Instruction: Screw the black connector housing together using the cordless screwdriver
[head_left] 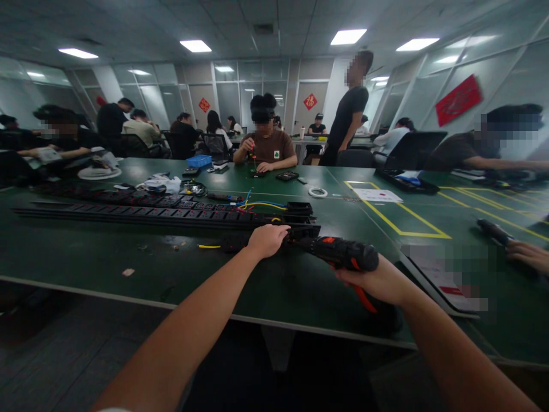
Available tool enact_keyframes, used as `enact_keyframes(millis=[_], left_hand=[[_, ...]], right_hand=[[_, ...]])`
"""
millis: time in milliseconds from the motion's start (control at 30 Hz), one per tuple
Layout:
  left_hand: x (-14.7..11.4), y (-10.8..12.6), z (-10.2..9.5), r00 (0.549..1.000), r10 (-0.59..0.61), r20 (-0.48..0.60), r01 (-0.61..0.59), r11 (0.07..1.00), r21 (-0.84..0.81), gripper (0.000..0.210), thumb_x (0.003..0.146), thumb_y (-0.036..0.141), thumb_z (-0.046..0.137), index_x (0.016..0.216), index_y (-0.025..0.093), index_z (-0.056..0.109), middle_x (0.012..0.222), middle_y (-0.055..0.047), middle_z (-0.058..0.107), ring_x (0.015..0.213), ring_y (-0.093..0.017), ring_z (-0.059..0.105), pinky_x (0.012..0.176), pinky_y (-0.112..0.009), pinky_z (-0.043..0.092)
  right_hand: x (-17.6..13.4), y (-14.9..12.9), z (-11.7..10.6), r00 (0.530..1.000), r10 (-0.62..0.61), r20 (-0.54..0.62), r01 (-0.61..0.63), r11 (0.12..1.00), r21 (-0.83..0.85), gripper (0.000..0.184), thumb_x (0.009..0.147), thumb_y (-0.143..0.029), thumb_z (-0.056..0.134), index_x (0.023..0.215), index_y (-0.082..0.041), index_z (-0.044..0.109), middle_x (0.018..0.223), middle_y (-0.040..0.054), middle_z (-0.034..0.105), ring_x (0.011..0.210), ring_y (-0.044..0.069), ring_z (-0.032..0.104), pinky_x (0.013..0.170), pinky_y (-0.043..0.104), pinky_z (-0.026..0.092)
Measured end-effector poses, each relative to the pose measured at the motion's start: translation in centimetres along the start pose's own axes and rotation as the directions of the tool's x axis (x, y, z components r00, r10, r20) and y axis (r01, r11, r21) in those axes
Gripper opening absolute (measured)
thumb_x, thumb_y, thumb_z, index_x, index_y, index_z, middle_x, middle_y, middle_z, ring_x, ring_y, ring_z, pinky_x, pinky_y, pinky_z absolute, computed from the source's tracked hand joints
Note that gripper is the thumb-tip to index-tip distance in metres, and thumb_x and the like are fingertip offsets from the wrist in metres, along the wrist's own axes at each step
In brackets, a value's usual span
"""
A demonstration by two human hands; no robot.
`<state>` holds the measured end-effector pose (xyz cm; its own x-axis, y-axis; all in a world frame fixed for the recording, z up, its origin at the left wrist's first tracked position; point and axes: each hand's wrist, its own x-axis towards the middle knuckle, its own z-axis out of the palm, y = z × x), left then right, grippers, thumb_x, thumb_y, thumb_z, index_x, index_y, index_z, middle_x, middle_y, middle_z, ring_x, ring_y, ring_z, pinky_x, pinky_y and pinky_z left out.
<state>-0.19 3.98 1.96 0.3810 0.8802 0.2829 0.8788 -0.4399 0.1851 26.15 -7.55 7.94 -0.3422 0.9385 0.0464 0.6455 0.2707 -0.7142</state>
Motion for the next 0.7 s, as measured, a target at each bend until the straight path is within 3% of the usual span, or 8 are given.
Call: enact_keyframes(millis=[300,700], left_hand=[[0.09,0.01,0.48,0.999,0.019,-0.037,-0.019,1.0,0.002,0.043,0.105,0.039,0.032,0.136,0.035,0.062,0.122,-0.003,0.073,0.109,-0.024,0.068,0.093,-0.035,0.05],[-0.03,0.25,0.04,1.0,-0.013,-0.012,0.014,1.0,0.017,0.043,0.105,0.04,0.033,0.138,0.035,0.062,0.121,-0.004,0.073,0.109,-0.024,0.068,0.095,-0.035,0.049]], right_hand=[[-0.09,0.08,0.25,1.0,-0.006,0.011,0.006,1.0,-0.003,0.013,0.076,-0.026,0.067,0.086,-0.018,0.068,0.074,-0.0002,0.069,0.067,0.018,0.065,0.066,0.031,0.054],[0.0,0.21,0.24,1.0,-0.005,0.02,0.005,1.0,-0.017,0.008,0.075,-0.027,0.065,0.08,-0.02,0.066,0.067,-0.0011,0.066,0.062,0.019,0.062,0.06,0.031,0.052]])
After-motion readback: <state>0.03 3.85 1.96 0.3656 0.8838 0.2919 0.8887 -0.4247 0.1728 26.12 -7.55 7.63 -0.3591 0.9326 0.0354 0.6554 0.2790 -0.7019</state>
